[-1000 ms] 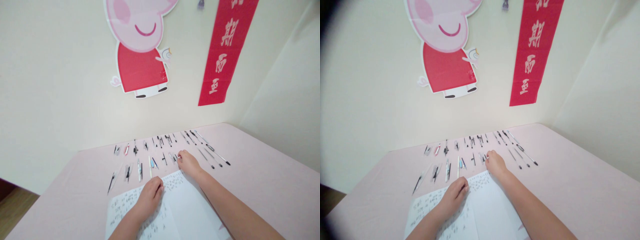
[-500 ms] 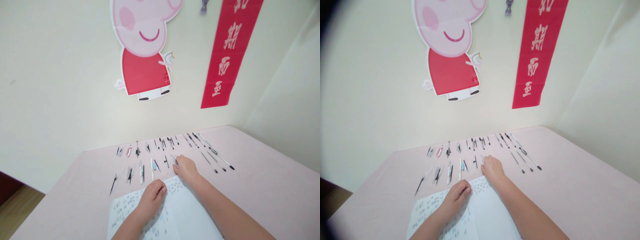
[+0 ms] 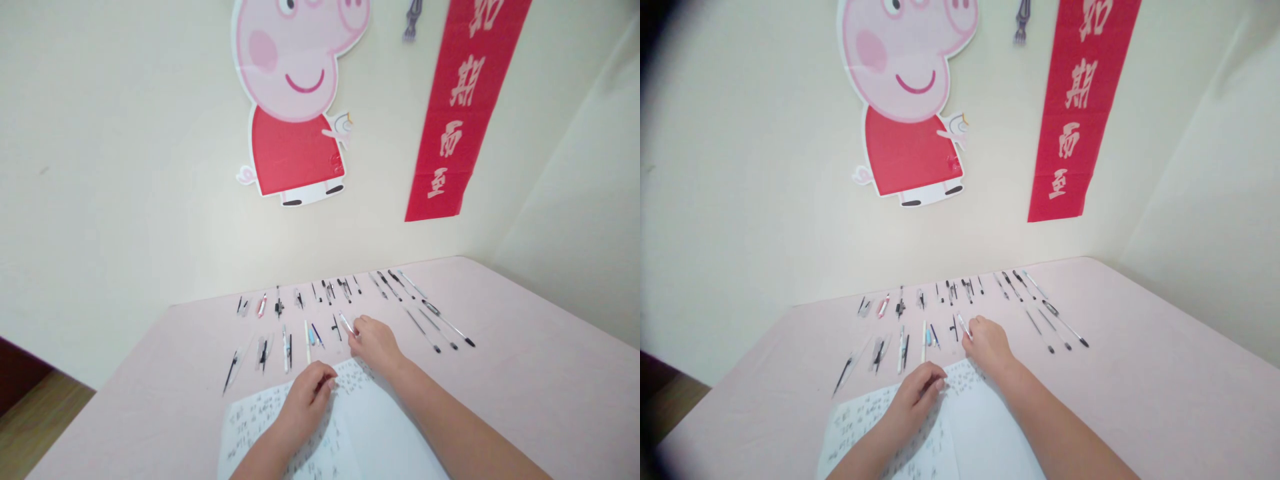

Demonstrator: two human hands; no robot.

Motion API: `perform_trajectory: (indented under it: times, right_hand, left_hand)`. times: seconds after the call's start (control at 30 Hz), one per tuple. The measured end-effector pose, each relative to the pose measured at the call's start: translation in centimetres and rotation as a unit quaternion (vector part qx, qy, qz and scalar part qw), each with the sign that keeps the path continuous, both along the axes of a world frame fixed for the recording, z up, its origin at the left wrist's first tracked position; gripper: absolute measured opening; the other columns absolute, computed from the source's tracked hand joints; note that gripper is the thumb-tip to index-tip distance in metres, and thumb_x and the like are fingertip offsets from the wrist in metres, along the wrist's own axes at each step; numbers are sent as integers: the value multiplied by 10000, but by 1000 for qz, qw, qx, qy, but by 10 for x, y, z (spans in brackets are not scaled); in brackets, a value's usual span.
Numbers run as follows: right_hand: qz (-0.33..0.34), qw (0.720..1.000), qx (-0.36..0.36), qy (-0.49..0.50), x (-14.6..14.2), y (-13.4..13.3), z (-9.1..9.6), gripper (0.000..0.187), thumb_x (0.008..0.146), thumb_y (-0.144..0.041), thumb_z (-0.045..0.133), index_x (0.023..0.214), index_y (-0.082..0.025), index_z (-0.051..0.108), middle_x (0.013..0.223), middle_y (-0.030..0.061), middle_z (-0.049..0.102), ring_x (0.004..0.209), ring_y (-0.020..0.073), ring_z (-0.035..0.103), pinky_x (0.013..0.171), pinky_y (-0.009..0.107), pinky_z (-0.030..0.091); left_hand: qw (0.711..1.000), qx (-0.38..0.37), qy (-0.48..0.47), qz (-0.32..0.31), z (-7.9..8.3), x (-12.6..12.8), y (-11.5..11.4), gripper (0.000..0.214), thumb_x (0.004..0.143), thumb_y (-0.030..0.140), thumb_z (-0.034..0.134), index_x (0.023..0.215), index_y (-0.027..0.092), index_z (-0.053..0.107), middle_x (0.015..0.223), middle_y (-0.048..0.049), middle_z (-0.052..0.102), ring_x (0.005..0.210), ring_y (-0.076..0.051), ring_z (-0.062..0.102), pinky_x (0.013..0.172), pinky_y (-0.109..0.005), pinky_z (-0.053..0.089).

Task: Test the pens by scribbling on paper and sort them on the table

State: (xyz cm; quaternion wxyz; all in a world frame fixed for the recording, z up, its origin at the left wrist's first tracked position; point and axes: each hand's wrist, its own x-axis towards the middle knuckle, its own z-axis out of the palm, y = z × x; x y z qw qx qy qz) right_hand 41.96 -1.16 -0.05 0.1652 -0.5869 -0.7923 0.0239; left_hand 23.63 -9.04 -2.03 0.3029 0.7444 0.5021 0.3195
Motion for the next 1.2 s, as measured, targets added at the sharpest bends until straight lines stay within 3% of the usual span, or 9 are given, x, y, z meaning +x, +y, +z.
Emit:
perform_trajectory:
  times: [0.13,0.27,0.43,0.53,0.7,0.8,0.97,1.07,1.2]
  right_hand:
    - [95,994,18,41,-4,-6,4,128,826,-229,498,765,-172,595,793,35,612,735,141,563,658,238,363]
    - [175,983,15,56,-12,-14,6,95,810,-224,531,788,-170,607,775,26,605,733,138,555,650,230,367]
    - [228,969,14,91,-20,-25,13,90,801,-231,556,764,-172,614,736,13,605,705,132,557,629,224,373]
    - [245,962,-3,119,-23,-30,14,102,795,-232,565,722,-179,611,711,-2,600,671,116,549,622,213,374]
    - [255,953,-41,156,-23,-28,11,166,814,-249,557,672,-181,608,656,-15,574,624,103,521,585,199,365]
    - [232,955,-55,176,-17,-19,9,214,851,-275,517,690,-177,617,666,-5,580,633,111,525,594,207,385]
    - [80,983,44,162,1,2,-3,199,857,-208,468,859,-163,662,904,76,643,884,180,556,807,307,434]
    - [81,985,86,129,10,13,-12,253,831,-139,472,992,-158,665,1044,93,659,1067,215,512,955,382,388]
    - [105,985,92,97,14,17,-18,320,832,-85,435,1044,-149,667,1053,81,685,1149,222,498,1029,416,349]
  left_hand:
    - [999,45,-22,20,2,-2,-1,182,888,258,405,912,182,568,841,-55,595,776,-169,556,712,-296,451]
    - [990,133,-8,48,2,-5,0,228,888,184,376,1018,193,563,1032,-103,563,944,-193,548,796,-331,465]
    - [959,222,93,147,6,-9,0,314,841,139,450,1102,241,592,1179,-98,548,1041,-247,500,895,-439,413]
    - [947,240,146,153,10,-11,-1,243,828,171,505,1008,254,647,1139,-71,607,1001,-259,497,892,-456,387]
    - [962,214,136,98,14,-10,1,154,839,199,513,879,223,659,902,-55,677,900,-236,528,831,-407,397]
    - [968,202,117,95,13,-11,2,127,834,193,524,851,203,649,871,-58,669,872,-227,537,813,-393,400]
    - [971,198,91,98,9,-12,4,131,840,198,511,868,199,639,881,-65,660,885,-219,544,824,-388,409]
    - [973,196,82,86,8,-11,4,136,841,205,504,867,204,638,870,-68,658,879,-221,549,819,-391,419]
    - [975,192,74,79,7,-10,5,146,851,208,487,865,196,632,871,-73,653,883,-226,549,822,-401,423]
